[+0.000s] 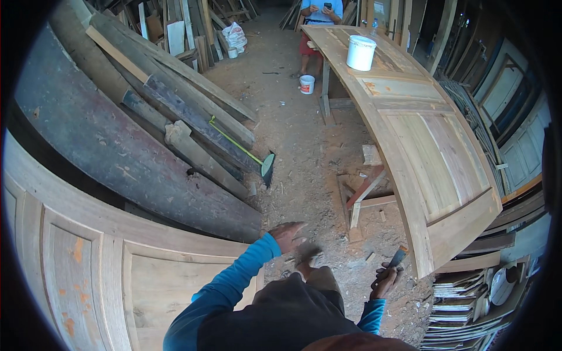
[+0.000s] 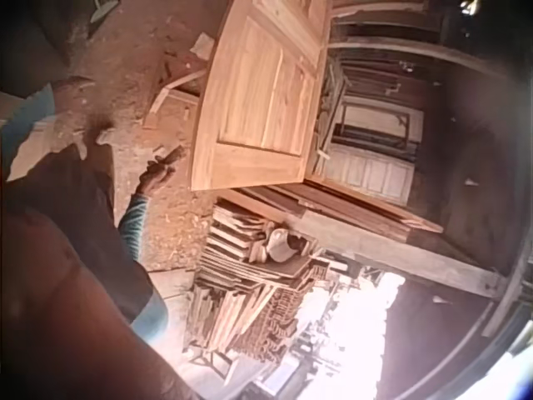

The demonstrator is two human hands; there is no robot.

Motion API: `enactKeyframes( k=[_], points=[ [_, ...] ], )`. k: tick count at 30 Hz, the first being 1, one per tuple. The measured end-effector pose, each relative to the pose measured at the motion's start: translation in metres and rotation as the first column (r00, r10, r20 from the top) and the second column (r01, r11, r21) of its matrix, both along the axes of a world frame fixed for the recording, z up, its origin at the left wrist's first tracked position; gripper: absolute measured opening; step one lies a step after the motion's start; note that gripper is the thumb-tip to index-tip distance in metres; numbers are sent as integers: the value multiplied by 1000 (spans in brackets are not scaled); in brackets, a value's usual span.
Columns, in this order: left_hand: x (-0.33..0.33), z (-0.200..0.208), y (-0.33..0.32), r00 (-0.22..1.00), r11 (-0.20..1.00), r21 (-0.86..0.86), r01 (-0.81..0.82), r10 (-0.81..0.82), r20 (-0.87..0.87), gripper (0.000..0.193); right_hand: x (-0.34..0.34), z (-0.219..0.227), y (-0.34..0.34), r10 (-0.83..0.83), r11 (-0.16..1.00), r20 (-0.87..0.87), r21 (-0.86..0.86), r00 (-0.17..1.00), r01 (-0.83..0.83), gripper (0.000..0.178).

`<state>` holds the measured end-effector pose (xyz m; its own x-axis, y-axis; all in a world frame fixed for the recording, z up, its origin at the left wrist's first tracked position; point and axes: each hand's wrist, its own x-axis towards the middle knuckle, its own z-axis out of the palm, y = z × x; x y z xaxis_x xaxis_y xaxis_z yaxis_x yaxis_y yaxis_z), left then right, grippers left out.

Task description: The person applies wood filler to a wooden door using a putty knife, dipping the knife into a bucket of filler and spreading it over the surface.

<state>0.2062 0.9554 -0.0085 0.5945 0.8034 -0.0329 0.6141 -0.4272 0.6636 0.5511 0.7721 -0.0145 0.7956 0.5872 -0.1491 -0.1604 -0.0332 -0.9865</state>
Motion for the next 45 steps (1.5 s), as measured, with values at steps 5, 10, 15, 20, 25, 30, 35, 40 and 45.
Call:
enactKeyframes(
  k=[5,10,15,20,25,30,35,40,45],
  points=[
    [52,-8,79,992,988,-83,128,-128,-3,57,17,-20,66,-48,998,-26,37,998,49,22],
    [75,-11,149,979,966,-195,172,-189,-71,57,22,17,165,-92,994,-30,48,995,93,31],
    [71,-11,203,982,973,-200,116,-142,-124,58,54,5,209,0,1000,23,-19,1000,1,41],
    [94,-9,261,972,967,-155,201,-217,-93,56,45,28,228,-141,989,64,-23,988,143,47],
    [137,-7,332,919,899,-231,372,-391,-45,53,43,4,223,-408,893,185,-122,894,433,47],
    [118,-29,400,914,856,-363,368,-404,-25,52,29,7,233,-614,728,306,-138,728,672,47],
    [103,-58,453,830,779,-420,465,-549,-99,53,3,-35,218,-724,510,427,-196,541,837,51],
    [108,-43,494,751,742,-395,542,-638,-167,53,-14,-73,230,-656,367,541,-382,527,848,55],
    [116,-36,532,778,765,-346,544,-614,-133,51,3,-61,262,-558,340,691,-316,460,886,59]
  ],
)
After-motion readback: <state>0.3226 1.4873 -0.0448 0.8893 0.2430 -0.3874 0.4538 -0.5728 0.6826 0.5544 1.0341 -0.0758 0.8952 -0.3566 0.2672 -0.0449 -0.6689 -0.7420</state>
